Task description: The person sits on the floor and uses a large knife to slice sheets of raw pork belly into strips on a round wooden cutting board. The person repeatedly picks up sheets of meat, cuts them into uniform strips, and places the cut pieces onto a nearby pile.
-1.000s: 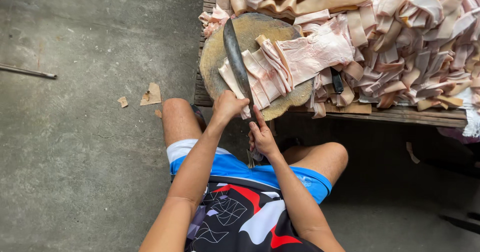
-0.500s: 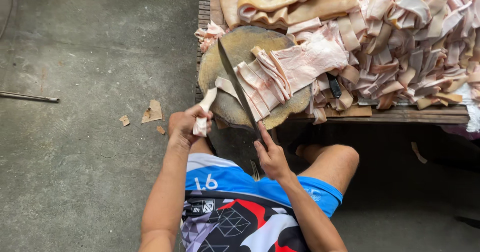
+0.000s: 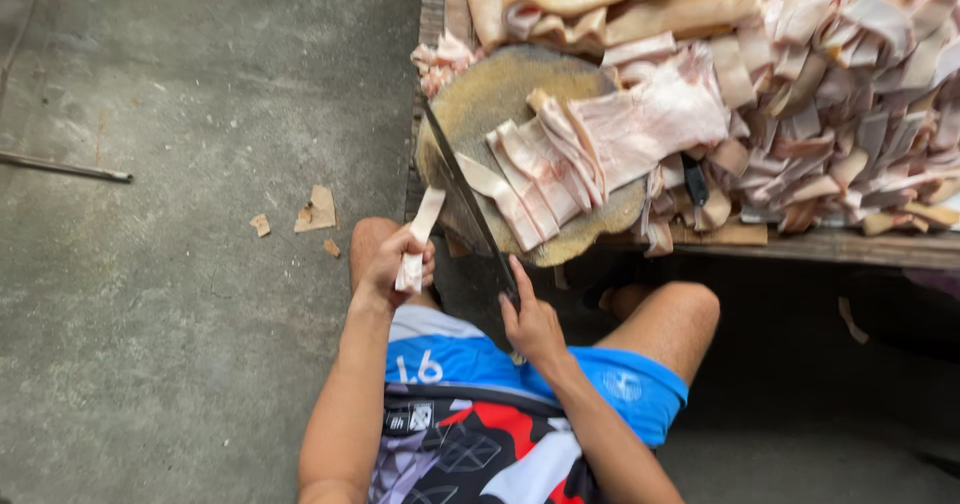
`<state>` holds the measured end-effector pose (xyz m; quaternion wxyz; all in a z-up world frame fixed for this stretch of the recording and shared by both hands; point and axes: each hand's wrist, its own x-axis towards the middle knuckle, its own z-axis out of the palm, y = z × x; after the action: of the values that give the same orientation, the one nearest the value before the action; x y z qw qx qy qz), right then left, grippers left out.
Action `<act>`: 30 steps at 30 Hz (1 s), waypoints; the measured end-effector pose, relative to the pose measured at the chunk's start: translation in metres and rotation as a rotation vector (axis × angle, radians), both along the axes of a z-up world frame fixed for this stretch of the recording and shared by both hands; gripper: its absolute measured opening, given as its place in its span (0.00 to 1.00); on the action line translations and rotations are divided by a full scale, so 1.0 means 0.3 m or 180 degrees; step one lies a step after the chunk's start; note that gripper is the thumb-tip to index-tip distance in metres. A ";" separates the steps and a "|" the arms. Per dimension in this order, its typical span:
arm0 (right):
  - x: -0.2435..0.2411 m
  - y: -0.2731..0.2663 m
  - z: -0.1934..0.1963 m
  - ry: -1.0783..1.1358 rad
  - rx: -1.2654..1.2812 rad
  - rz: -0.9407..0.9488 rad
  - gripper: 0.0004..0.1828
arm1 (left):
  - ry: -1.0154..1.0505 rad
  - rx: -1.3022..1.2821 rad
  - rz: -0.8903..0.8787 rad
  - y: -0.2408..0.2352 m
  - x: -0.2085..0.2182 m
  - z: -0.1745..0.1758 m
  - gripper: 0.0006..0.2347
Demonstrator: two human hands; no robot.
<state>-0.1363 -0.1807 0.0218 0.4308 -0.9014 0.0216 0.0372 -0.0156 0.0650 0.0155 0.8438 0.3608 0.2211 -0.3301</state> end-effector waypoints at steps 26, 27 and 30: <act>-0.015 -0.526 -0.180 0.0552 0.5739 -0.0998 0.10 | -0.6362 0.4942 -0.6231 -0.729 0.516 0.389 0.72; -0.006 -0.518 -0.186 0.0528 0.5755 -0.0982 0.10 | -0.6501 0.4825 -0.6276 -0.759 0.535 0.368 0.72; 0.011 -0.504 -0.200 0.0538 0.5815 -0.0927 0.10 | -0.6625 0.4738 -0.6160 -0.787 0.576 0.305 0.65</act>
<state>-0.1331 -0.3319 -0.0380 0.9710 -0.1950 0.1282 0.0509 0.1573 -0.1713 0.1069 0.2510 -0.7266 0.6189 0.1612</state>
